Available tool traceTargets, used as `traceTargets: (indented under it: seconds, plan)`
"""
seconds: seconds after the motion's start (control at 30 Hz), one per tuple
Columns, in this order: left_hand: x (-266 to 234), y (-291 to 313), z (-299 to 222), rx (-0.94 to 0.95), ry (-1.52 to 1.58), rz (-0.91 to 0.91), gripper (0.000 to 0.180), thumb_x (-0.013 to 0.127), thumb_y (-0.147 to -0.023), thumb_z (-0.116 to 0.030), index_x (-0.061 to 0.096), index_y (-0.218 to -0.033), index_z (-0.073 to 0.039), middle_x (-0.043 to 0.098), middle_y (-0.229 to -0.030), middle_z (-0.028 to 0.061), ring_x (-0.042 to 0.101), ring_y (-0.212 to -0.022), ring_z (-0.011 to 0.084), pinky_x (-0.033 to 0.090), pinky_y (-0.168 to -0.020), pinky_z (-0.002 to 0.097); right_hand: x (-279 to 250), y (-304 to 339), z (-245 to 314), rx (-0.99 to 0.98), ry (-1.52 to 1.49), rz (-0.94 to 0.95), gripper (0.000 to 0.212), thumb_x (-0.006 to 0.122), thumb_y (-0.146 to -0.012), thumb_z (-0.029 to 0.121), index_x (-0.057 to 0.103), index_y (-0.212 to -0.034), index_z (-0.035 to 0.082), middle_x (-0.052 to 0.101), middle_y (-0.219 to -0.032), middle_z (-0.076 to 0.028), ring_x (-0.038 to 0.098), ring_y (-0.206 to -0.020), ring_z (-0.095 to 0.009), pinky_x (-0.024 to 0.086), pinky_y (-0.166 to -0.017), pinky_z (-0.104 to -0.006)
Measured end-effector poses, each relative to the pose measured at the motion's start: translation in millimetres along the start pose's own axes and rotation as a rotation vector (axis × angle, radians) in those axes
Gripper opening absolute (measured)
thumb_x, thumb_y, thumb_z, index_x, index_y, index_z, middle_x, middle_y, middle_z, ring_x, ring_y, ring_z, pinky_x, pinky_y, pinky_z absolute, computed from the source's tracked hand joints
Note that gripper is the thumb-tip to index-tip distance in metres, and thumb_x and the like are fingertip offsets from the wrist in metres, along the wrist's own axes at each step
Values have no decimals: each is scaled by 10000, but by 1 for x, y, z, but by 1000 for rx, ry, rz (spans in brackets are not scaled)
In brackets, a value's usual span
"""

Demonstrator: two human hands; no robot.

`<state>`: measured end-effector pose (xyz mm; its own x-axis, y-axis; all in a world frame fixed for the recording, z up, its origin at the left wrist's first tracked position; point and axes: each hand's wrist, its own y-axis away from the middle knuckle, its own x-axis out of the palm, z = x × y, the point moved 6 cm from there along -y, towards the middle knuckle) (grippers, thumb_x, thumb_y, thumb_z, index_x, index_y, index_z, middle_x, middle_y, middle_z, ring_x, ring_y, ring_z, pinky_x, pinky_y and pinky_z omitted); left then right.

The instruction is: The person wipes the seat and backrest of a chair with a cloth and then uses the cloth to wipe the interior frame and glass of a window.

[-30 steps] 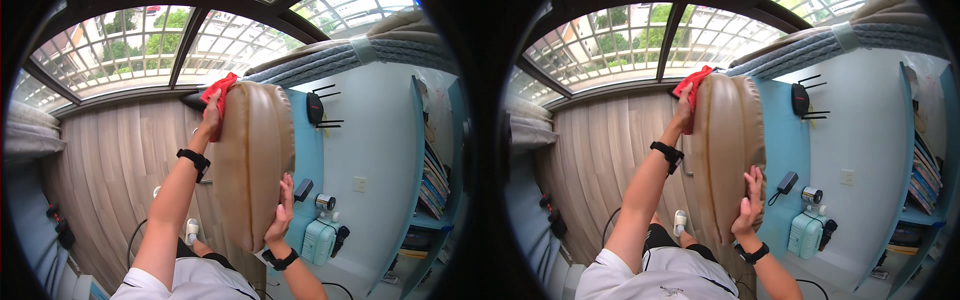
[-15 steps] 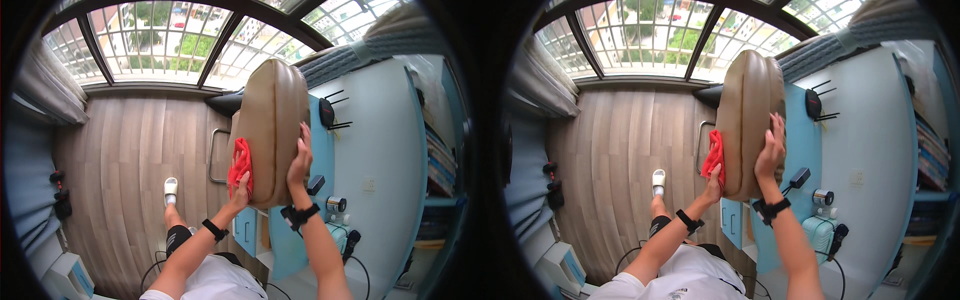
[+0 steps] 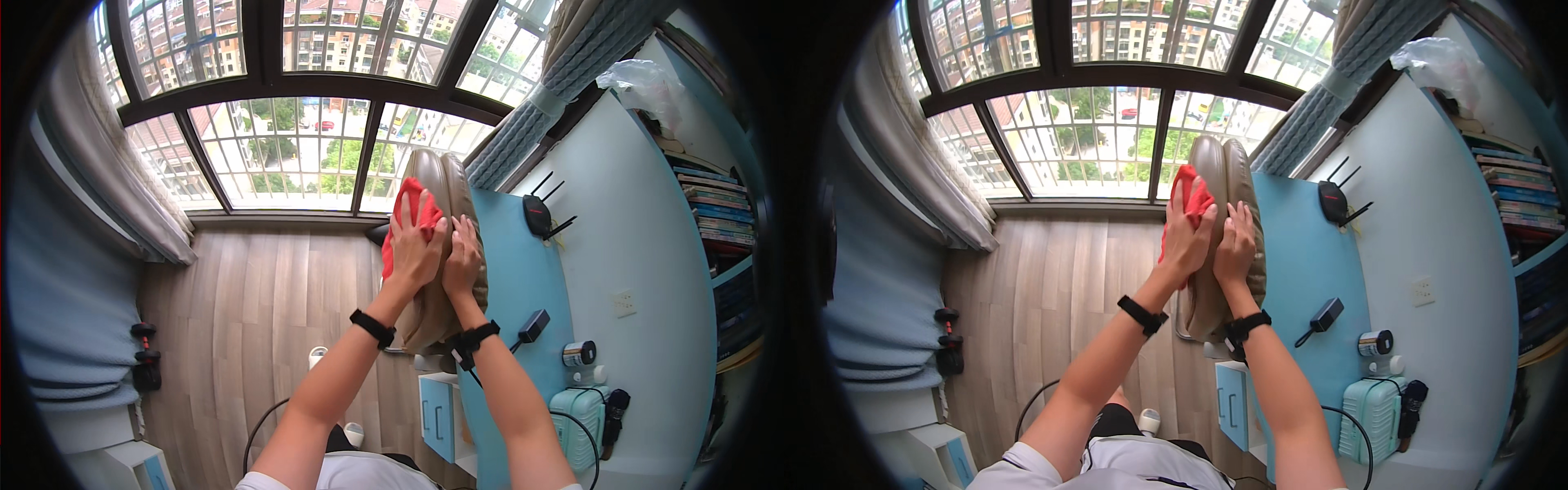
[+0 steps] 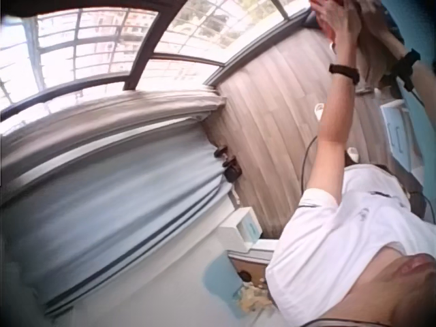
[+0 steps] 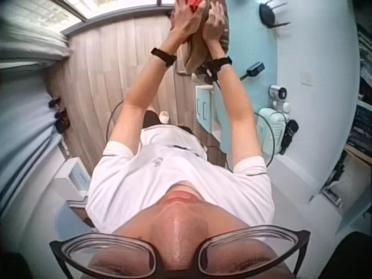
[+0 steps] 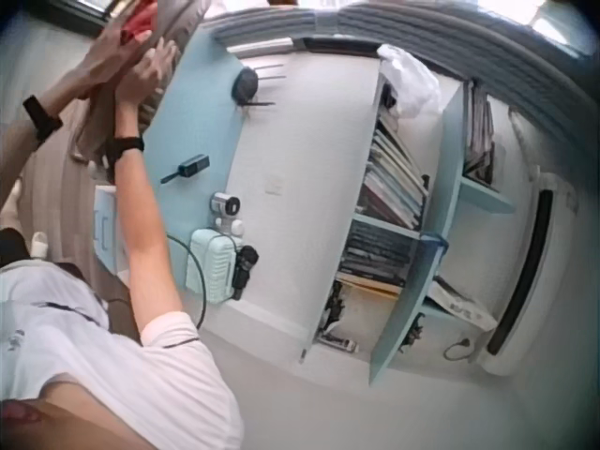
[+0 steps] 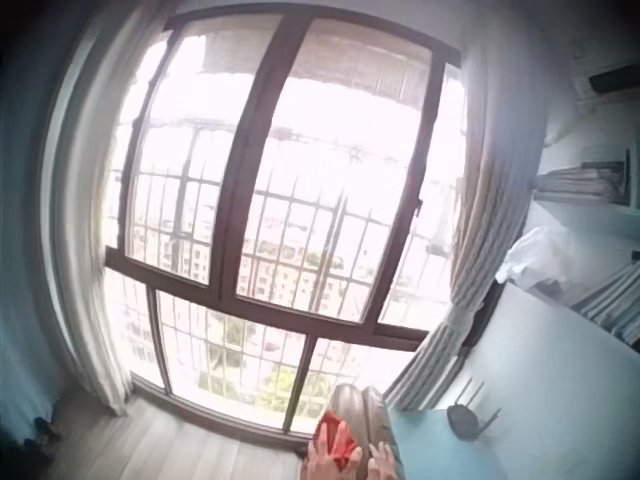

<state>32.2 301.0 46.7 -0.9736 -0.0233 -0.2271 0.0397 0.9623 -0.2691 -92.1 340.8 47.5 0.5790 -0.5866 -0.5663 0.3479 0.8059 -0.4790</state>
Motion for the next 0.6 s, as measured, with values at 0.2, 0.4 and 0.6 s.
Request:
traceTargets:
  seconds: [0.2,0.4,0.6]
  plan:
    - [30,-123,22,60,-218,206,622,493,-938,-432,383,-1444,-86,246,-1524,261,246,-1363,507,214,-1148,489,-2,-2,1,32,-28,11,403,363,-970,159,582,-1251,-30,479,-1407,-211,383,-1359,-354,289,-1124,-407]
    - [62,-232,90,-281,46,455,594,480,-898,-508,592,-1161,13,643,-1084,241,597,-1051,342,423,-922,382,4,-4,7,138,-61,60,432,367,-919,146,572,-1246,-47,489,-1404,-199,378,-1362,-364,285,-1124,-424]
    - [115,-242,163,-836,909,739,526,390,-931,-445,652,-1091,-18,686,-966,150,666,-782,239,534,-747,337,12,-7,0,268,-195,109,500,347,-884,177,499,-1288,-75,367,-1467,-281,327,-1404,-350,237,-1153,-432]
